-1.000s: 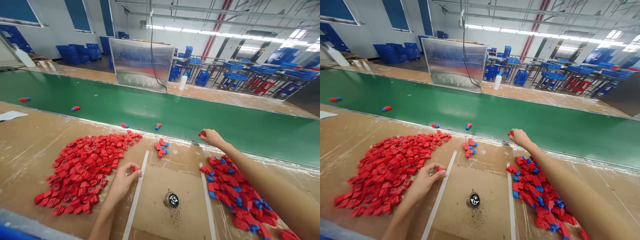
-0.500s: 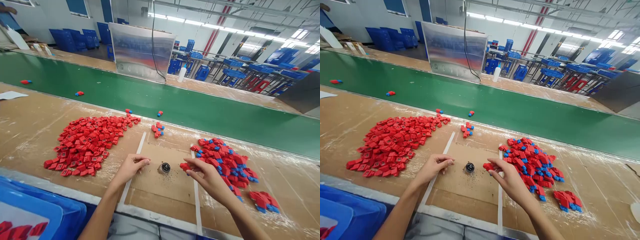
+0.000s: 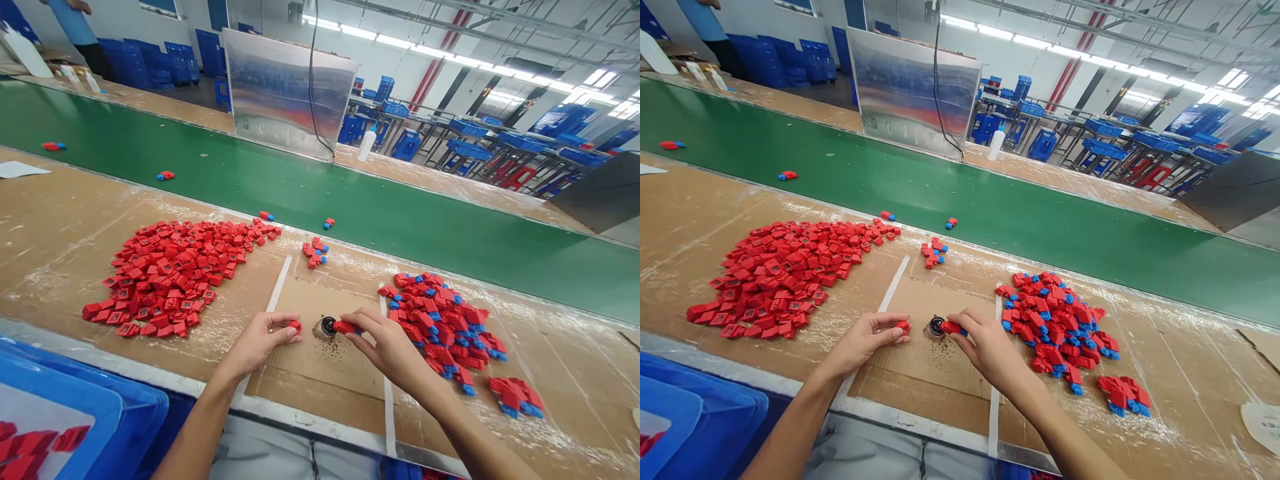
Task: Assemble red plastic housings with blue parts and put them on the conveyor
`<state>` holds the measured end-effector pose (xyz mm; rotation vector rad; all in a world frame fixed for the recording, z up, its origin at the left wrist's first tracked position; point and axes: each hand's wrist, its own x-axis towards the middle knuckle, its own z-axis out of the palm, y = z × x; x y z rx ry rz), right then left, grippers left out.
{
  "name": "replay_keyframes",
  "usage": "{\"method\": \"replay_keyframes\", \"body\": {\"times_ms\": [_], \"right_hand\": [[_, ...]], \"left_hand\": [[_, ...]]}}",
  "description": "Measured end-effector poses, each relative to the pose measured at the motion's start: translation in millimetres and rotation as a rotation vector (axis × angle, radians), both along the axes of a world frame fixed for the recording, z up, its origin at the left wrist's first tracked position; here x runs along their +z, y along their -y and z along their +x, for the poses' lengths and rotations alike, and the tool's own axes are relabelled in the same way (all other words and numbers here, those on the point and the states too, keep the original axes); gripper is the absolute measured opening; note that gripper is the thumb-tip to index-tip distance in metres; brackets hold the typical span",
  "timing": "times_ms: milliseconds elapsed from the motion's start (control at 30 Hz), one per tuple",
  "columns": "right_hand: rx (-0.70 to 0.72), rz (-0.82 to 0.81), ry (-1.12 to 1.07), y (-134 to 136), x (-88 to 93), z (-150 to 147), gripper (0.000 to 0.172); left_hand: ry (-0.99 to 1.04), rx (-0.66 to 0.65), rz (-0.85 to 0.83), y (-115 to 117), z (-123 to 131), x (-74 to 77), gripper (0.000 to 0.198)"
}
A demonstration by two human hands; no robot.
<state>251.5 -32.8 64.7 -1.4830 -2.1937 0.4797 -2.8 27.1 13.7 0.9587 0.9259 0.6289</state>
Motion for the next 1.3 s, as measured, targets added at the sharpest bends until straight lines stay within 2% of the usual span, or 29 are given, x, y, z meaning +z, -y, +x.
{"method": "replay_keyframes", "body": {"times_ms": [200,467,600,800,1000,1300], "right_hand": [[0.008,-0.001,0.001,-1.2,-0.9,-3.7,0.019],[0.027,-0.018,0.048,-3.8,2.0,-6.1,0.018],[0.035,-0.011,0.077,-5.2,4.6,-7.0,0.019],[0.04,0.003,0.095,-6.9,11.5,-9.6,0.02],[-0.026,0.044,0.02,-10.3,19.4,-9.3,0.02],[-0.087,-0.078,-0.198,6.4,18.6,-22.9,0.02]], "left_hand": [[-0.028,-0.073,0.097,-1.2,-2.7,-0.6,0.043],[-0.006,-0.033,0.198,2.8,0.3,4.1,0.034],[0.063,0.01,0.163,5.8,2.5,3.7,0.031],[0.145,-0.008,0.103,13.2,10.3,-3.1,0.028],[0.161,0.007,0.105,23.8,23.6,-8.3,0.029],[0.143,-0.06,0.129,30.5,28.0,-10.5,0.023]]}}
